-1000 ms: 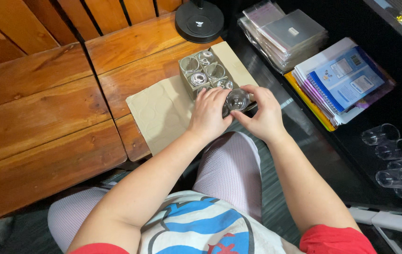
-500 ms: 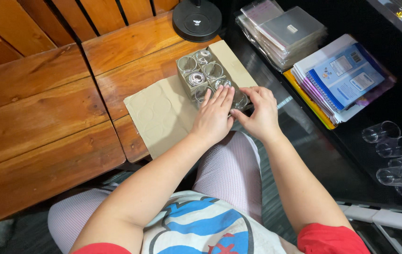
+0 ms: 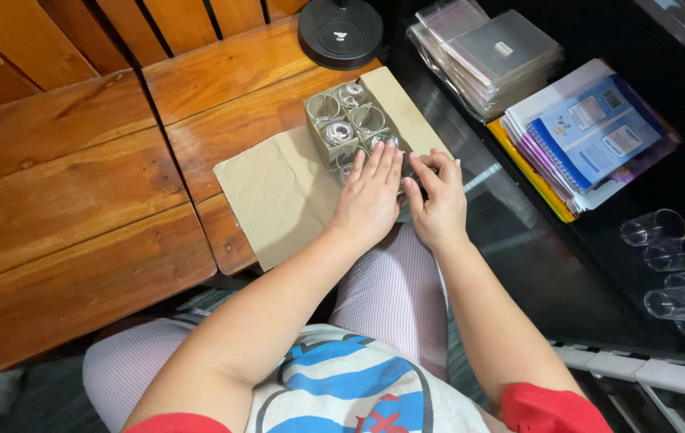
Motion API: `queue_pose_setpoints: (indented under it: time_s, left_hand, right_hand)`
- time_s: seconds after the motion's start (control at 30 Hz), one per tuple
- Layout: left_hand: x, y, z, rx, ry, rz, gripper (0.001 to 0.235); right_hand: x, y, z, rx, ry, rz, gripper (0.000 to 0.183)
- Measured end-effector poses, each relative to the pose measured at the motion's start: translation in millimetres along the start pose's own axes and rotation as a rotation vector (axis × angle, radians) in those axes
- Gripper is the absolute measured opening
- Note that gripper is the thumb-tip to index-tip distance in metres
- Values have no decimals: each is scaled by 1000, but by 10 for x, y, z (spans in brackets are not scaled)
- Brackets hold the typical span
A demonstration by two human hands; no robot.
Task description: The person places small clear glasses one by one into a cardboard box with molded compartments. They arrange the glasses on a wooden table, then transfer them into the box, and finally close the box flaps.
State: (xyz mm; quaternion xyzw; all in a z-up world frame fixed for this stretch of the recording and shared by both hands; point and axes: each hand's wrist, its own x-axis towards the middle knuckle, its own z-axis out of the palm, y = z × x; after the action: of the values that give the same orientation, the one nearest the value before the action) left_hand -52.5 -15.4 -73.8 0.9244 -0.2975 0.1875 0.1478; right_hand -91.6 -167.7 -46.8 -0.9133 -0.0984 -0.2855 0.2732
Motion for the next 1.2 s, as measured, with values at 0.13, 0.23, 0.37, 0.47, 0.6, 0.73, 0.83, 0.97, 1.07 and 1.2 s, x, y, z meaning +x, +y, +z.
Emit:
queue_pose_setpoints:
  time_s: [0.13, 0.23, 0.37, 0.47, 0.6, 0.73, 0.83, 0.97, 1.07, 1.2]
  left_hand:
    - [8, -3, -38, -41, -3, 6, 76]
    - [25, -27, -113, -84, -55, -6, 79]
    - [33, -287, -498, -433, 0, -92, 94]
    - [-86, -914, -575, -412, 192, -212, 78]
    - [-377, -1931, -359, -89, 51, -687, 54]
    - [-540, -2195, -338, -17, -28, -753, 46]
    - [-508, -2274, -339, 18, -60, -745, 43]
    - [-391, -2308, -649, -93, -146, -816, 40]
    - [-437, -2350, -851, -297, -113, -921, 52]
    - [-658, -2300, -778, -1147, 286, -1216, 64]
  right_hand:
    - [-11, 22, 128, 41, 48, 24, 38]
    - [-25, 20, 170, 74, 86, 77, 39]
    - [18, 83, 145, 165, 145, 79, 33]
    - [36, 230, 121, 258, 255, 100, 28]
    - [51, 338, 85, 333, 270, 437, 30]
    - [120, 355, 240, 523, 251, 625, 32]
    - [182, 148, 175, 786, 191, 810, 32]
    - [185, 261, 195, 749, 129, 891, 32]
    - [189, 301, 208, 721, 118, 913, 31]
    - [229, 534, 271, 781, 144, 844, 29]
